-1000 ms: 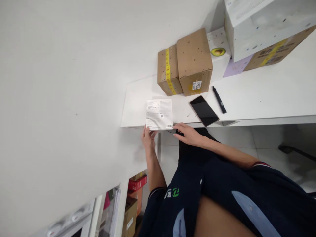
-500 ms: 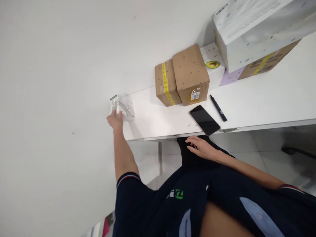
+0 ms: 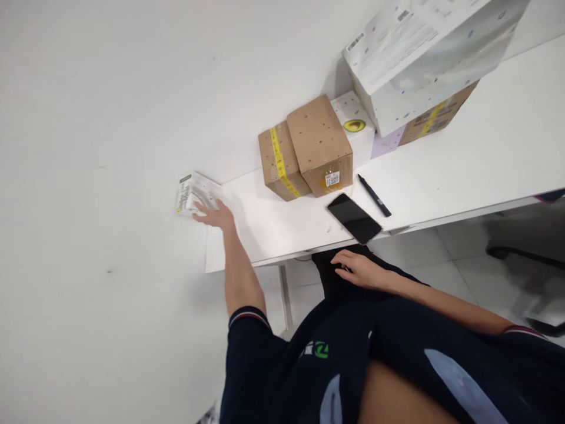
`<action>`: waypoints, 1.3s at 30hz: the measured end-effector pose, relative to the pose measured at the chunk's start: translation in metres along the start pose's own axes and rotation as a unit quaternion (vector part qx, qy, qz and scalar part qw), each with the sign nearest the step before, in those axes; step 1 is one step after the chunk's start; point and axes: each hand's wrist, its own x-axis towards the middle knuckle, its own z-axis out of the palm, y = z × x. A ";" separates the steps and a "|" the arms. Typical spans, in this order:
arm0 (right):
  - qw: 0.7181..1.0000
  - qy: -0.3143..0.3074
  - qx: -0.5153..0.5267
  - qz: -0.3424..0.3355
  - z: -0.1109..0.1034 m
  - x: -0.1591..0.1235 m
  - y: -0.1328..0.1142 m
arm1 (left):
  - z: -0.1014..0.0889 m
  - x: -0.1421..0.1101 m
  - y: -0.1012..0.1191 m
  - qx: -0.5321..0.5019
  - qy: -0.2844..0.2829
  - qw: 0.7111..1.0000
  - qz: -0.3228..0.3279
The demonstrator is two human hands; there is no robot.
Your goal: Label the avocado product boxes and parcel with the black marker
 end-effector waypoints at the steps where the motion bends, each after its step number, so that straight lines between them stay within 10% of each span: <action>1: 1.000 -0.007 -0.003 -0.003 0.001 0.000 0.000 | 0.010 -0.013 0.004 -0.004 0.028 0.999 -0.022; 10: 0.995 -0.077 -0.046 -0.030 0.006 -0.005 -0.003 | 0.057 -0.138 0.101 -0.192 -0.026 0.965 0.175; 14: 0.995 -0.076 -0.062 -0.026 0.001 -0.014 0.000 | 0.058 -0.144 0.136 -0.145 -0.110 0.969 0.167; 20: 0.996 -0.053 -0.062 -0.025 -0.002 -0.025 0.004 | 0.066 -0.132 0.152 -0.078 -0.073 0.987 0.118; 29: 0.996 -0.055 -0.062 -0.029 0.001 -0.030 0.009 | 0.010 -0.132 0.072 -0.217 0.023 0.976 0.029; 34: 0.998 -0.028 -0.017 -0.058 0.004 -0.019 0.010 | -0.051 -0.172 0.008 -0.403 -0.060 0.898 -0.169; 39: 0.990 0.123 0.072 -0.011 -0.002 0.002 0.004 | -0.085 -0.216 -0.013 -0.510 -0.122 0.830 -0.190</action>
